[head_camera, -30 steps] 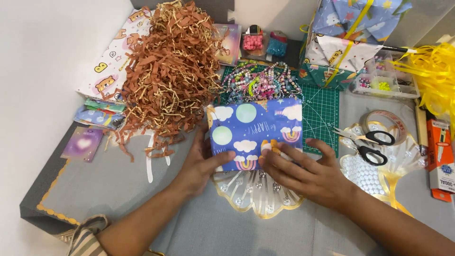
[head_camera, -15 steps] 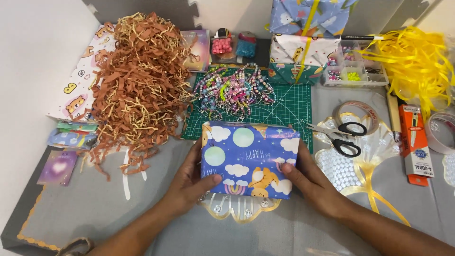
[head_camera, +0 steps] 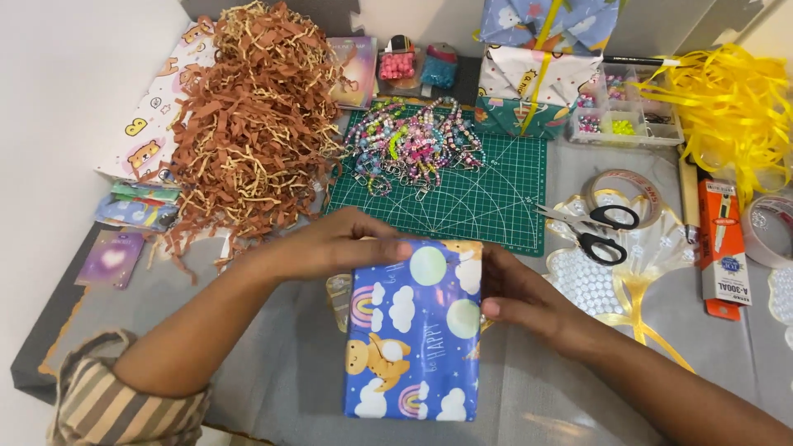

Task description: The person wraps a yellow ribbon around a blue gift box, secures it, and ties a decorative bow on top.

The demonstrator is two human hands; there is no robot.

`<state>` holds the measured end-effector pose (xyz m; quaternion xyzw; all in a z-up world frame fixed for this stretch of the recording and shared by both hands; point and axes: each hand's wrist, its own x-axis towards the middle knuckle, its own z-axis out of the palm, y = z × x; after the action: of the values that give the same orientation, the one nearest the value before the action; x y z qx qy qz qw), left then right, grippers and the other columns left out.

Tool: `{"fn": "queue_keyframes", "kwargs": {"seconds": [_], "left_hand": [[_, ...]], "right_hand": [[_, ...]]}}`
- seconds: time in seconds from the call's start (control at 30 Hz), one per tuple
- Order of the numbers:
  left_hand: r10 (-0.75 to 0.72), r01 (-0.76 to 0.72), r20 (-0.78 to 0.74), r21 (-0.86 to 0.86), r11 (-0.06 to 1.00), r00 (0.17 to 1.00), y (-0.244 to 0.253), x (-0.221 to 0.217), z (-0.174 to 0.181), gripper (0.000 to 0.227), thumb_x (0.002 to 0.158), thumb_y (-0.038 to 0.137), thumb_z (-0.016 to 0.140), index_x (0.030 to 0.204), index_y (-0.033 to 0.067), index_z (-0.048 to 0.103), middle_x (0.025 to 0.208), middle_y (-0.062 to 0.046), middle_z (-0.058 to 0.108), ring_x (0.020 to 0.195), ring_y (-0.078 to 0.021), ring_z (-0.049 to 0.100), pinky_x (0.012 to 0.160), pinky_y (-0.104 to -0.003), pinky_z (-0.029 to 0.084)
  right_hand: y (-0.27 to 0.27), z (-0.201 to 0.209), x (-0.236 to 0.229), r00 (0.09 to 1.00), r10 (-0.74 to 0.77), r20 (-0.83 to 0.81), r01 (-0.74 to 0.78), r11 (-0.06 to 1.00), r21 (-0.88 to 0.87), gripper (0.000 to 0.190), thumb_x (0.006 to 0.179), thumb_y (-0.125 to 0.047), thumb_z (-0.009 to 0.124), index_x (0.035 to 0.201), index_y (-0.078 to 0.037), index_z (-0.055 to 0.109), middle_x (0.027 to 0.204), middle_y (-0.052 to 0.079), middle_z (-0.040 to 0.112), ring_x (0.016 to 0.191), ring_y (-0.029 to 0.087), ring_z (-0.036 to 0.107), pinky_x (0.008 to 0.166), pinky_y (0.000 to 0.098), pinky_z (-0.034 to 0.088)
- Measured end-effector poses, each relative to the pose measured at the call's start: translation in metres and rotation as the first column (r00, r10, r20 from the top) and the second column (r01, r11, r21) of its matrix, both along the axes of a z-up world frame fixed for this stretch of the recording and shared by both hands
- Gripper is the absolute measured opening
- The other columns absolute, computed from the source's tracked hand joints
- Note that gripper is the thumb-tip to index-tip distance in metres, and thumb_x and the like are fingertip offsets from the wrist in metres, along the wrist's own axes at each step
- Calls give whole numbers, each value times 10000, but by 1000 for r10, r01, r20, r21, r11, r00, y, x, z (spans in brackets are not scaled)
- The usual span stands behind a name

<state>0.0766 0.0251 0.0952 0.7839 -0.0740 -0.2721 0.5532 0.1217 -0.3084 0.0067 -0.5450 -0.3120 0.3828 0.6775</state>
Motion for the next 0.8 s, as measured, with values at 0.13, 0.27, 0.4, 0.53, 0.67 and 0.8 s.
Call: {"fn": "queue_keyframes", "kwargs": {"seconds": [0.13,0.27,0.4,0.53,0.67,0.8], "left_hand": [[-94,103,169,-42,994,981,-23,15,2,537,1024,615,753,1027,125,971,729,-65,799,761,-176,673,786,-369,593],[98,-157,453,93,983,886,-40,17,6,810,1133,703,326,1300,57,785,1141,-292,732,1037,-413,761,990,-609,573],[314,-361,435,27,932,844,-11,7,-10,1164,1054,855,25,1673,68,619,1481,-387,668,1366,-603,692,1157,-737,475],[347,-298,535,-178,938,770,22,-15,-47,1311,978,962,8,1740,-6,456,1548,-429,579,1463,-659,564,1206,-771,435],[560,-304,440,-526,794,702,4,-38,-84,1368,852,1014,741,1781,155,222,1723,-243,445,1555,-387,543,1149,-560,643],[367,-112,367,-559,821,855,-13,-52,-83,1478,860,361,1040,1834,253,-66,1897,-169,278,1651,-385,532,1191,-619,665]], "right_hand": [[-1,-14,-3,992,-105,75,111,991,-73,1160,863,-537,820,1779,30,388,1534,378,684,1388,530,728,1091,618,611],[-2,-30,2,983,-170,-68,165,983,-74,953,813,-447,790,1604,58,623,1199,303,782,1083,451,845,964,527,697],[4,-25,-2,931,-293,-217,298,954,-9,915,791,-334,774,1588,86,618,1105,277,769,1003,414,831,938,549,714],[9,-18,-10,885,-351,-306,395,914,94,898,780,-268,796,1572,108,598,1105,259,766,1036,404,825,976,569,700],[8,-33,-12,829,-260,-496,375,915,147,991,814,-140,828,1714,-62,421,1615,267,689,1470,505,688,1185,646,594],[5,-21,-18,912,-342,-228,327,940,-100,1025,742,-321,920,1638,-128,461,1605,198,722,1432,419,763,1115,594,687]]}}
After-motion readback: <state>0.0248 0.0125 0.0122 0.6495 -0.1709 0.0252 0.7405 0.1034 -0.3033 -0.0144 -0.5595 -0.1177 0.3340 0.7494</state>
